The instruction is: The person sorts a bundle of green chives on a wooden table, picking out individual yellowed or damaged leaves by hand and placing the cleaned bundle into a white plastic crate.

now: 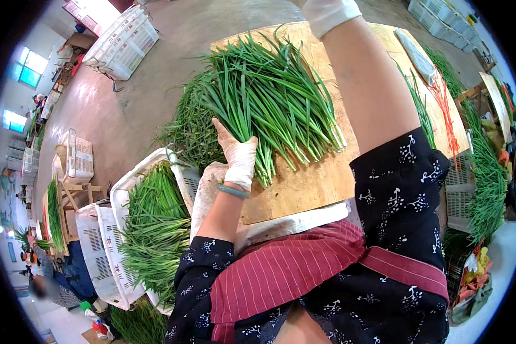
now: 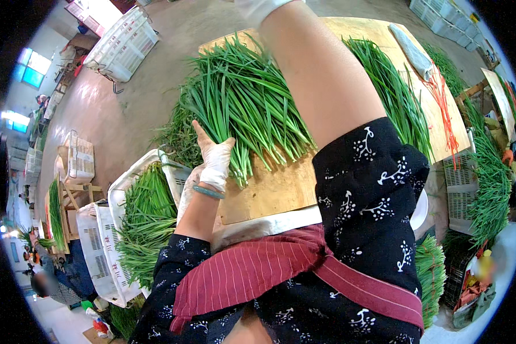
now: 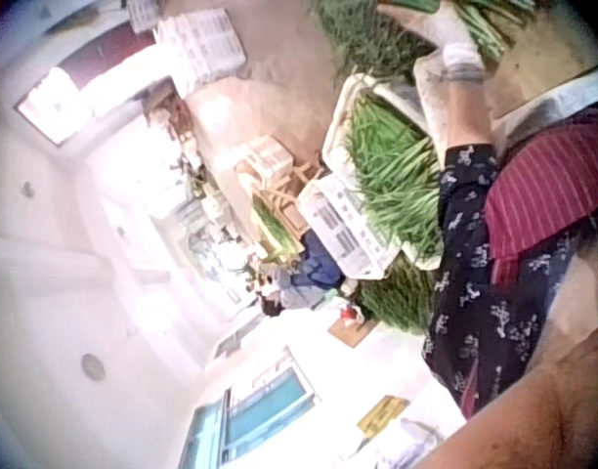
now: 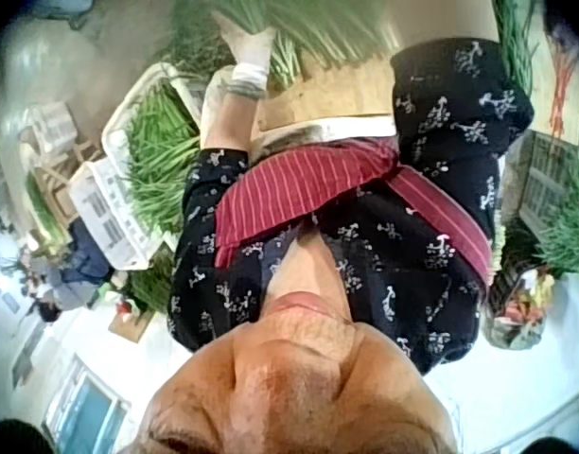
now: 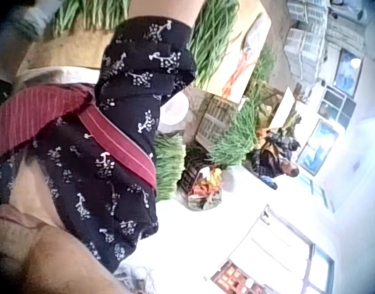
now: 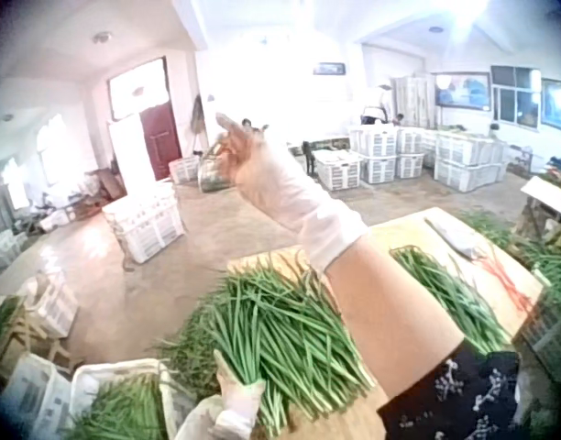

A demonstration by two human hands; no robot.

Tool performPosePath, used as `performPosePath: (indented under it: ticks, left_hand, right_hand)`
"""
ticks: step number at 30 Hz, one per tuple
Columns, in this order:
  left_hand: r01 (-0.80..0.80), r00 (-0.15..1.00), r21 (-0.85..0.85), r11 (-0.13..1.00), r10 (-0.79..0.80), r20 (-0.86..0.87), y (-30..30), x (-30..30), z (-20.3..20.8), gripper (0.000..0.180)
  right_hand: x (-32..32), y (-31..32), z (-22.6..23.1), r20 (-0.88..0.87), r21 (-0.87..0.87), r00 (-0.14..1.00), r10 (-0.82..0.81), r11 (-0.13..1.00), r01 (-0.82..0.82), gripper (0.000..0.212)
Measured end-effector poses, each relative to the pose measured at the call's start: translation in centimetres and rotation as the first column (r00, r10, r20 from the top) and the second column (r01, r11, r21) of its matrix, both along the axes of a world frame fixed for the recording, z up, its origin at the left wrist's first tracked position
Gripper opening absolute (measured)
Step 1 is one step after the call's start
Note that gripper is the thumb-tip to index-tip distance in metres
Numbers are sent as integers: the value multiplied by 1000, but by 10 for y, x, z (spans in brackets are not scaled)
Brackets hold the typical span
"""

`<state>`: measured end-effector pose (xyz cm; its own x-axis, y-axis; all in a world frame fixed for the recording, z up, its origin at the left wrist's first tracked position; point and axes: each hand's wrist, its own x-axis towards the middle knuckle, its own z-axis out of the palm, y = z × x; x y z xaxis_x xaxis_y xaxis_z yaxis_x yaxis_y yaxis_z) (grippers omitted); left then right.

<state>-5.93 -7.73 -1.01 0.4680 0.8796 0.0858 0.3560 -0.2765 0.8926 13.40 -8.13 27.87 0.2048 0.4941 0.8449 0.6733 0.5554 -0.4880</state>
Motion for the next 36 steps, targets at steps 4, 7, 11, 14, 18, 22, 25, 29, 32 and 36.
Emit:
performPosePath:
  ticks: [4,7,11,14,18,22,25,29,32,36]
  left_hand:
    - [4,994,-158,987,13,104,7,-3,-8,109]
    - [32,981,-236,971,15,194,9,-3,-8,109]
    - [-29,1000,-44,999,29,5,-2,8,2,120]
    - [42,998,140,989,-35,-49,-14,20,14,133]
    - [188,967,160,969,-154,-202,-25,23,21,134]
    - [205,978,295,933,-185,-94,-14,14,13,124]
    - [239,970,200,950,-243,-6,-3,6,1,123]
    - [241,968,134,961,-247,34,1,3,-6,120]
    - [240,969,118,964,-245,34,-2,3,-3,118]
    - [224,973,116,968,-228,23,-5,3,2,117]
  right_hand:
    - [12,-30,-71,470,-303,833,-292,833,463,38]
    - [5,-98,-119,579,-663,772,-261,400,633,67]
    - [-14,-162,-176,430,-892,818,-382,-39,451,96]
    - [-25,-165,-214,163,-943,903,-397,208,261,84]
    - [-26,-161,-243,-323,-845,871,-370,527,-89,61]
    - [-10,-175,-248,-272,-832,809,-522,550,76,56]
    - [-6,-188,-248,-101,-873,809,-578,441,207,58]
    - [-10,-192,-235,124,-928,854,-505,247,280,58]
    - [-27,-179,-223,521,-701,671,-527,183,689,61]
    - [-57,-154,-227,586,-536,640,-497,353,766,72]
